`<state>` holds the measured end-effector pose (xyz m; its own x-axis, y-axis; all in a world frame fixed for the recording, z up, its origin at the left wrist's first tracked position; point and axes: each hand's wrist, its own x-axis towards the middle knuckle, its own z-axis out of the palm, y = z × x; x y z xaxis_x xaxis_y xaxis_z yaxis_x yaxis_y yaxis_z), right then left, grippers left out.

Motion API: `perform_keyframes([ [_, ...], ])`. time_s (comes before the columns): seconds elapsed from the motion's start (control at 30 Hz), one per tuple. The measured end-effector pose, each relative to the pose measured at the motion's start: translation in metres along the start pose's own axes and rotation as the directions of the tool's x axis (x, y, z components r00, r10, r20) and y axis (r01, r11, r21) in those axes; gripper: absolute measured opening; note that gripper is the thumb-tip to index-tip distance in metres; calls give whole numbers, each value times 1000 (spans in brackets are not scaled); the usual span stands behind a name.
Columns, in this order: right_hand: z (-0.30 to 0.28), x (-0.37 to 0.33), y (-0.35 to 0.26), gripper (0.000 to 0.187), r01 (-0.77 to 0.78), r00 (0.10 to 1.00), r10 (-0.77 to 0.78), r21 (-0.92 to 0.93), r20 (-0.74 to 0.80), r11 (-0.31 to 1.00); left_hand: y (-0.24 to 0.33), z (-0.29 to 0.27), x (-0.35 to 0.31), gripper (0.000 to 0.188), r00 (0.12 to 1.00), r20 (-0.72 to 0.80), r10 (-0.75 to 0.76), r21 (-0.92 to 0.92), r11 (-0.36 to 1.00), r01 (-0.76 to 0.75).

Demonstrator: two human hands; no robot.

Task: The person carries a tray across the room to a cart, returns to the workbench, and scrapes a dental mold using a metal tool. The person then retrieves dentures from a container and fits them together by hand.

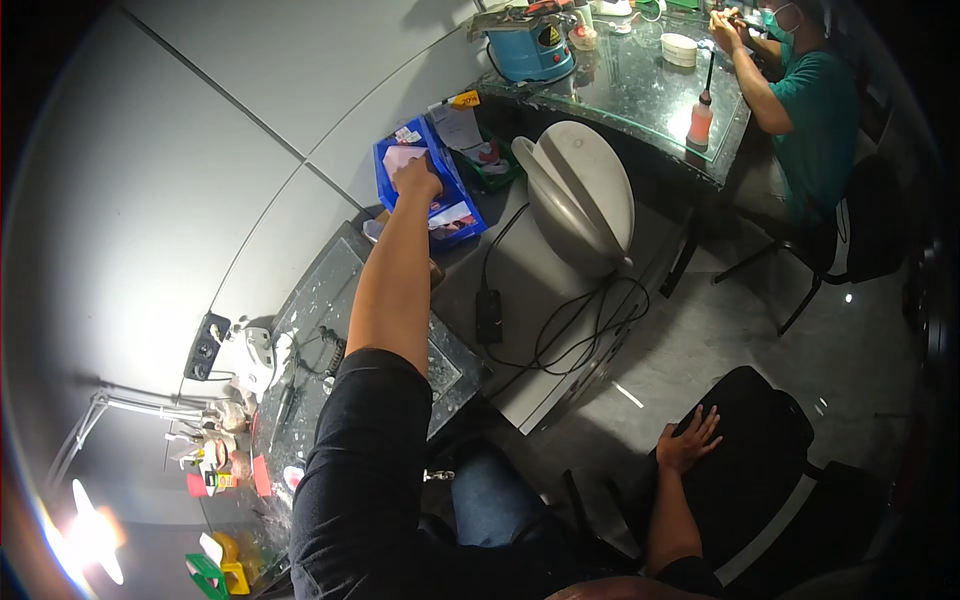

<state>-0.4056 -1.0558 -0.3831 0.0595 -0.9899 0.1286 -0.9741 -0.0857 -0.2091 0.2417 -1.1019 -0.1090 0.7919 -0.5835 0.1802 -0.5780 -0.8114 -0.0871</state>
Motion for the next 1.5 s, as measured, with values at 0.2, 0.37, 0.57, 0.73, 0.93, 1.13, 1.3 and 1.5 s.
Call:
perform_keyframes([
  [0.2,6,-1,3,72,11,1000,-11,5,-15,1000,-13,-7,8,45,991,-83,100,-110,988,-109],
  [0.37,10,-3,12,72,-7,1000,7,-2,-2,1000,-7,-53,-22,15,893,-442,-79,-720,625,-301],
  [0.57,5,-2,5,70,8,999,-8,-17,-32,1000,-39,-68,-36,27,750,-653,-100,-673,530,-516],
  [0.73,9,-2,4,67,25,999,-27,-31,-45,999,-42,-66,-42,20,823,-557,-110,-808,302,-507],
  [0.93,10,-2,2,66,34,997,-35,-23,-62,999,-48,-78,-57,22,877,-446,-180,-878,-101,-467],
  [1.13,14,-2,9,67,31,998,-33,-37,-54,999,-71,-120,-126,21,913,-341,-226,-880,-265,-394],
  [1.3,12,-2,11,68,13,1000,-13,-30,-23,999,-91,-145,-215,22,934,-177,-310,-895,-344,-284],
  [1.5,-31,0,-5,82,3,971,6,-40,239,999,-109,-142,-363,24,971,-35,-236,-883,-448,-141],
])
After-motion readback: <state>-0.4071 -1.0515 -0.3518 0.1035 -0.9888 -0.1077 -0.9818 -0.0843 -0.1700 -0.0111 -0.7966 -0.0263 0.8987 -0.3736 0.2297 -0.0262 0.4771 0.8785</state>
